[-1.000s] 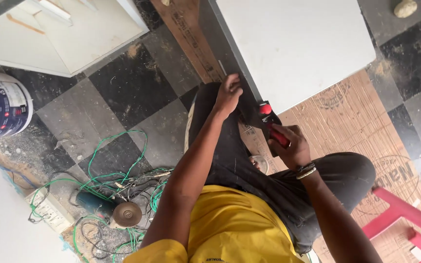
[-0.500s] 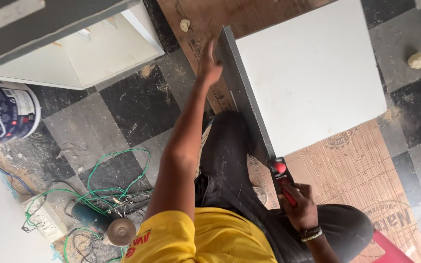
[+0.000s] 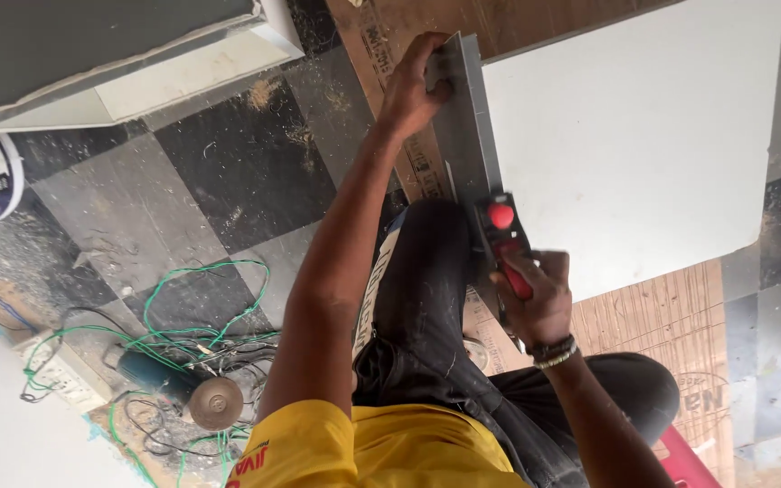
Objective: Assembling and finishing the edges of drawers for a furniture unit using various hand tools.
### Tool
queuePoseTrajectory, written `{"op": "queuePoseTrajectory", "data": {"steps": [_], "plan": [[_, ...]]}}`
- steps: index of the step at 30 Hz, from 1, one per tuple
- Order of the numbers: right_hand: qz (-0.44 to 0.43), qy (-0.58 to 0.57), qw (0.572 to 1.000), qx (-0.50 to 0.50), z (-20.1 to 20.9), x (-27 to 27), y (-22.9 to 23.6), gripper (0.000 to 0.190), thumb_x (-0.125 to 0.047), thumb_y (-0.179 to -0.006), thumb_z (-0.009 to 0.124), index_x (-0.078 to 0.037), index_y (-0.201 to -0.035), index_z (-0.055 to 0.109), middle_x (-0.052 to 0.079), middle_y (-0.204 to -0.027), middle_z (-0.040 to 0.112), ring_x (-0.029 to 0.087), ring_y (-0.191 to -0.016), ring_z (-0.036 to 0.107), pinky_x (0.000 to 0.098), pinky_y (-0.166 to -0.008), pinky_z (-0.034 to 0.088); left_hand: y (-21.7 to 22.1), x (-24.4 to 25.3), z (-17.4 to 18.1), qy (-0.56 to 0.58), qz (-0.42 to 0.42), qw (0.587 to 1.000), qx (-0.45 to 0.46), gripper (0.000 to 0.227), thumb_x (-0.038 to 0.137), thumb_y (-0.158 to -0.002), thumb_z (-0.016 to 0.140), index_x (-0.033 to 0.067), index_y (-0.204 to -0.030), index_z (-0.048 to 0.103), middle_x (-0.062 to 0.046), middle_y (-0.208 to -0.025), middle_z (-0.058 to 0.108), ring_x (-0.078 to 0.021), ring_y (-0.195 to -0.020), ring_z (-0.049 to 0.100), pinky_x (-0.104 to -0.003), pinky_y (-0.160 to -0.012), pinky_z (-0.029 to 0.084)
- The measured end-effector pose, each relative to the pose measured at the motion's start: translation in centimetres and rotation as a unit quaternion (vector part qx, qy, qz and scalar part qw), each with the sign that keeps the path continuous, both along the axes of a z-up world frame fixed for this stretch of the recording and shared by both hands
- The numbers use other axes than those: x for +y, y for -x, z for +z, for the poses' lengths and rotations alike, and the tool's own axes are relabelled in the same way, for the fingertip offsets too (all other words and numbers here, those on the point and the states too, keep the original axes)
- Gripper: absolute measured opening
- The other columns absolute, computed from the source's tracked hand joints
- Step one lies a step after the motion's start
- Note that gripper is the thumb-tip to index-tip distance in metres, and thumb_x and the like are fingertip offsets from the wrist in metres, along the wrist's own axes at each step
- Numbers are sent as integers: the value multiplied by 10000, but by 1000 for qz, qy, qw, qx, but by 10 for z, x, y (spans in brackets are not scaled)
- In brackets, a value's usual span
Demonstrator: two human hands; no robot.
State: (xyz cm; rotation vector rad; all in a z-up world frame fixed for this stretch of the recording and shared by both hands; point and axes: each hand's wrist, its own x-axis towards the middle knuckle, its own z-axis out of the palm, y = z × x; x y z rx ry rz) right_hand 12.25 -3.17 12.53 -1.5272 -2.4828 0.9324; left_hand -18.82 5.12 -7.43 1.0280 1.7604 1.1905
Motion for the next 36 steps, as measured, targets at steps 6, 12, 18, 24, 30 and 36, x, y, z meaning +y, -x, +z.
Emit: {"op": "queuePoseTrajectory", "data": {"steps": [6, 12, 18, 24, 30, 36], "plan": [[23, -28, 999, 38, -5, 47, 64, 438, -138, -818, 889, -122, -1234, 753, 110, -1177, 617, 294, -1060, 636, 394, -890, 581, 1, 0, -2, -6, -16, 999, 33, 638, 9, -802, 754, 134, -1366, 484, -78, -1351, 592, -310, -1326, 585, -424, -1102, 510], [10, -40, 996, 77, -24, 99, 127, 412, -133, -846, 904, -111, -1233, 766, 146, -1158, 594, 289, -1007, 637, 390, -853, 572, 0, -1, 7, -22, -3, 999, 34, 632, -37, -822, 712, 120, -1383, 466, -109, -1328, 578, -330, -1294, 610, -423, -1075, 542], [21, -83, 989, 118, -49, 148, 185, 388, -124, -878, 914, -120, -1237, 768, 104, -1136, 609, 293, -1015, 645, 389, -897, 589, -3, 2, 22, 30, 5, 999, 17, 656, -46, -801, 707, 110, -1386, 455, -111, -1333, 574, -316, -1268, 618, -418, -1064, 543], [18, -138, 973, 182, -88, 206, 226, 270, -99, -952, 908, -75, -1176, 758, 157, -1141, 575, 305, -990, 652, 410, -861, 572, -16, 4, 12, 82, 2, 996, 32, 754, -87, -811, 636, 114, -1496, 393, -138, -1471, 505, -329, -1304, 582, -398, -983, 600], [57, -110, 980, 153, -66, 157, 163, 315, -106, -941, 882, -73, -1232, 766, 128, -1125, 675, 304, -1032, 651, 416, -910, 559, -116, -67, 48, 173, 244, 949, -100, 787, 223, -981, 680, -61, -1546, 210, -331, -1573, 301, -479, -1461, 334, -483, -1202, 290], [-124, 16, 982, 143, -8, 64, -4, 260, -137, -1047, 721, 20, -1254, 717, 119, -1106, 689, 170, -990, 648, 307, -881, 542, -256, -204, 118, 356, -119, 872, -313, 1067, 361, -803, 774, -15, -1602, 175, -292, -1606, 285, -411, -1447, 363, -433, -1170, 371]]}}
